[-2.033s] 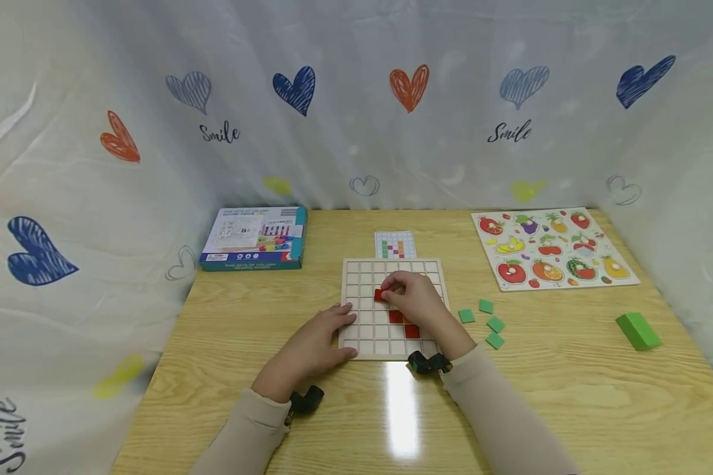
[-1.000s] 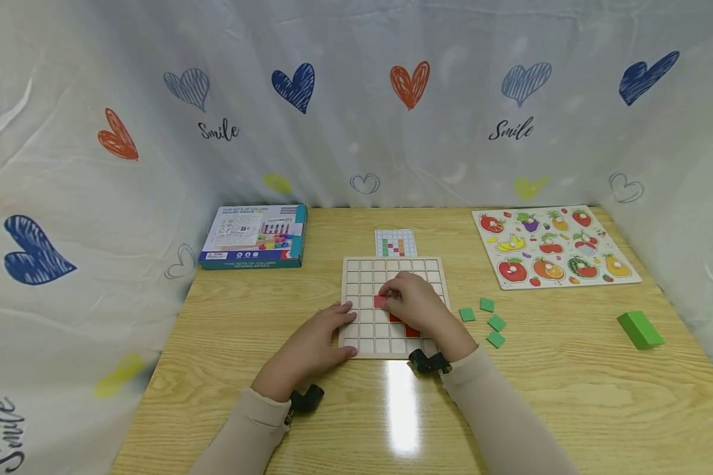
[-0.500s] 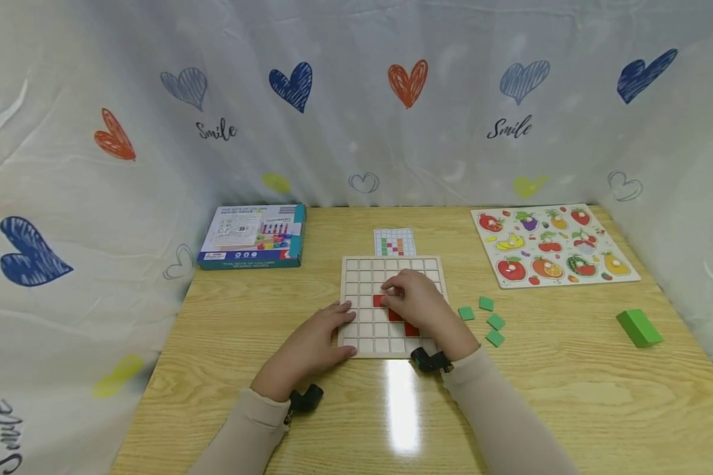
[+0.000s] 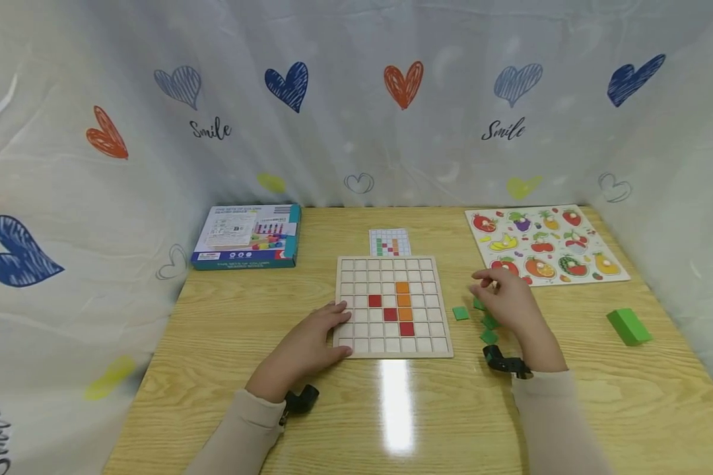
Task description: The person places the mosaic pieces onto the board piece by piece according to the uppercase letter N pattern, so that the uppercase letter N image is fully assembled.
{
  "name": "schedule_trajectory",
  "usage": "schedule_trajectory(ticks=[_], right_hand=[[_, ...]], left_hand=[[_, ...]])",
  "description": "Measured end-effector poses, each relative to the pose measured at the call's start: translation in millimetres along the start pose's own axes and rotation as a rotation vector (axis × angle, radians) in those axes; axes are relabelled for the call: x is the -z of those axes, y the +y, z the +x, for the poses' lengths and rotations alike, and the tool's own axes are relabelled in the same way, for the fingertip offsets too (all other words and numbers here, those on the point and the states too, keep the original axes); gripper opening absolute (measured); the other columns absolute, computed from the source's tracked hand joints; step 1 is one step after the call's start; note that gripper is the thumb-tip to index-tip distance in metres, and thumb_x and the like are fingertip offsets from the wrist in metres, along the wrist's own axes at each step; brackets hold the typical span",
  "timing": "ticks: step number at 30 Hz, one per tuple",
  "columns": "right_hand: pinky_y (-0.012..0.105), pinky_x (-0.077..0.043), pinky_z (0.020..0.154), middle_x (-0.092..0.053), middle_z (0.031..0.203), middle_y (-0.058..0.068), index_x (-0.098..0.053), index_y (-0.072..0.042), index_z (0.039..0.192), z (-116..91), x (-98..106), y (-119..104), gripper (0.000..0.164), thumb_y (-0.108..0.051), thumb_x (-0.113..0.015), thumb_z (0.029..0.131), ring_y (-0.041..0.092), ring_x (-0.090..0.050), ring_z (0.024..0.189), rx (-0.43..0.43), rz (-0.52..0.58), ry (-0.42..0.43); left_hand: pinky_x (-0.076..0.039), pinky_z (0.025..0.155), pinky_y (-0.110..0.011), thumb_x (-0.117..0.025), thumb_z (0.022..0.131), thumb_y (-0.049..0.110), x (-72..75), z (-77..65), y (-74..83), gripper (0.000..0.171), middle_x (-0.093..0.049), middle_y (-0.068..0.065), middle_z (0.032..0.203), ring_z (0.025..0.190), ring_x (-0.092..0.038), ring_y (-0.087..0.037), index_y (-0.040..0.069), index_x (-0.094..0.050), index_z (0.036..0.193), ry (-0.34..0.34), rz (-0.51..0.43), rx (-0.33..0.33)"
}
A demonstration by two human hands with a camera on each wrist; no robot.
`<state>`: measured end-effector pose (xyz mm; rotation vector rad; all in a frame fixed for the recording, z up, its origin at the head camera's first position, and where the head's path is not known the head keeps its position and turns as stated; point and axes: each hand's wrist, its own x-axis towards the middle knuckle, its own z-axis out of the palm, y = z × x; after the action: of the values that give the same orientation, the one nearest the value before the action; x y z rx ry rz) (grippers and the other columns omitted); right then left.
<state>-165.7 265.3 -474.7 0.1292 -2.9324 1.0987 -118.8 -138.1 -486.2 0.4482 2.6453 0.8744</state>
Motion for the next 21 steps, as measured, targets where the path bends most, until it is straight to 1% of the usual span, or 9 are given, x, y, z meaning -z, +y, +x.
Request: schedule_trajectory(ticks=[2, 5, 10, 15, 21], right_hand=[[0.032, -0.046, 0.064, -0.066, 0.11, 0.014, -0.073, -0.001, 0.134, -4.5, 6.5, 9.3, 0.035, -0.023, -0.07, 0.108, 0.025, -0.052, 0.081, -0.024, -0.003, -0.013], [0.035, -0.049, 0.073, -0.069, 0.112, 0.015, -0.073, -0.001, 0.133, -8.1, 11.8, 18.2, 0.035, -0.024, -0.072, 0.107, 0.026, -0.056, 0.09, -0.055, -0.026, -0.052], [0.035, -0.052, 0.079, -0.073, 0.109, 0.015, -0.075, 0.001, 0.127, -9.1, 9.3, 22.7, 0.033, -0.021, -0.079, 0.102, 0.024, -0.06, 0.092, -0.058, -0.016, -0.127], [0.036, -0.053, 0.081, -0.072, 0.109, 0.015, -0.075, 0.002, 0.124, -9.0, 4.0, 24.3, 0.029, -0.017, -0.078, 0.102, 0.024, -0.062, 0.094, -0.061, -0.021, -0.134], [0.036, -0.053, 0.08, -0.069, 0.11, 0.018, -0.073, 0.002, 0.12, -10.5, 2.0, 24.9, 0.026, -0.016, -0.077, 0.103, 0.025, -0.062, 0.093, -0.07, -0.028, -0.122]], left_hand=[[-0.034, 0.133, -0.053, -0.084, 0.098, 0.03, 0.0, 0.1, -0.5, 0.068, -0.043, -0.001, 0.174, 0.167, -0.032, -0.029, 0.011, -0.059, 0.158, -0.001, 0.001, 0.002], [-0.034, 0.133, -0.053, -0.084, 0.098, 0.03, -0.4, 0.6, -1.0, 0.068, -0.043, -0.001, 0.174, 0.167, -0.031, -0.029, 0.012, -0.059, 0.158, -0.002, 0.005, 0.001], [-0.034, 0.133, -0.054, -0.084, 0.098, 0.03, -0.1, 0.3, -0.4, 0.068, -0.044, -0.001, 0.174, 0.167, -0.031, -0.029, 0.011, -0.059, 0.158, 0.0, 0.004, 0.003], [-0.034, 0.133, -0.054, -0.084, 0.098, 0.029, 0.7, -0.4, 0.7, 0.068, -0.044, -0.002, 0.174, 0.167, -0.031, -0.029, 0.011, -0.059, 0.158, 0.0, 0.003, 0.001], [-0.033, 0.134, -0.054, -0.084, 0.098, 0.029, 0.5, -0.5, 0.7, 0.068, -0.044, -0.002, 0.174, 0.167, -0.031, -0.029, 0.011, -0.059, 0.158, -0.002, 0.004, -0.003]])
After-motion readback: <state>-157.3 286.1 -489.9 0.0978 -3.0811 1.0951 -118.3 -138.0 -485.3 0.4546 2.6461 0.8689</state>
